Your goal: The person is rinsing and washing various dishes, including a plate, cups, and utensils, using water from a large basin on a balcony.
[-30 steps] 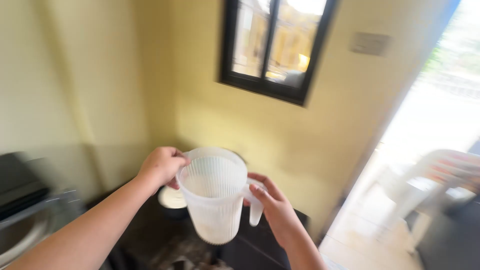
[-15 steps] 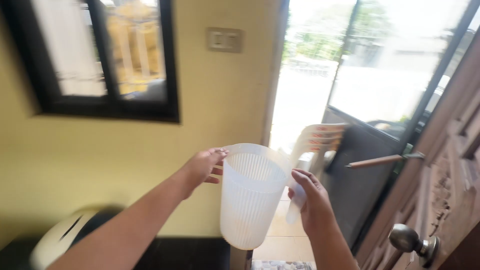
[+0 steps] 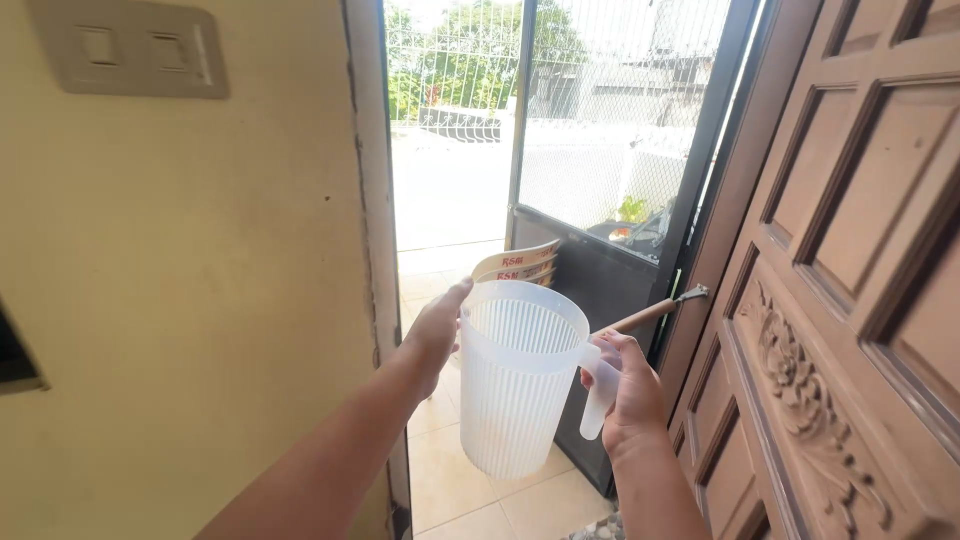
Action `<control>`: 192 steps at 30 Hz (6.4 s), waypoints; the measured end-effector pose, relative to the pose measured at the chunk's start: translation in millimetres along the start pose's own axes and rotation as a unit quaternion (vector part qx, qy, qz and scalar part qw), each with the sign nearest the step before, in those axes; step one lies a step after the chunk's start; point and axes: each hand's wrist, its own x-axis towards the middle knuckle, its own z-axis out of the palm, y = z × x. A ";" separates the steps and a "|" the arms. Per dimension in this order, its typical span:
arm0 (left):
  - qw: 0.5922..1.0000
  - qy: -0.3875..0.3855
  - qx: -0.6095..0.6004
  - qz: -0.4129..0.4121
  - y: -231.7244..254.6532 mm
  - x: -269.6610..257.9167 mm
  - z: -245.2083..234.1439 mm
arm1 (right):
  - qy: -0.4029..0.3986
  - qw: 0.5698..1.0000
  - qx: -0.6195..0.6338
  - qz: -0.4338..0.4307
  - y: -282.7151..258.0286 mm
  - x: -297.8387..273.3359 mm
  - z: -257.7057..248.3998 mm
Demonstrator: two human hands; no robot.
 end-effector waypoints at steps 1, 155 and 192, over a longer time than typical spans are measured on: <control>1.000 -0.001 -0.001 0.005 1.6 18.8 4.5 | -0.002 1.000 0.000 -0.005 3.7 16.6 0.7; 0.556 0.830 -0.047 -0.018 -229.5 1190.2 -877.9 | -0.529 0.591 -0.598 -0.114 894.3 1033.6 811.2; 0.421 0.898 -0.130 0.004 -233.3 1278.8 -1032.9 | -0.883 0.335 -0.326 0.052 1084.1 1143.2 1169.3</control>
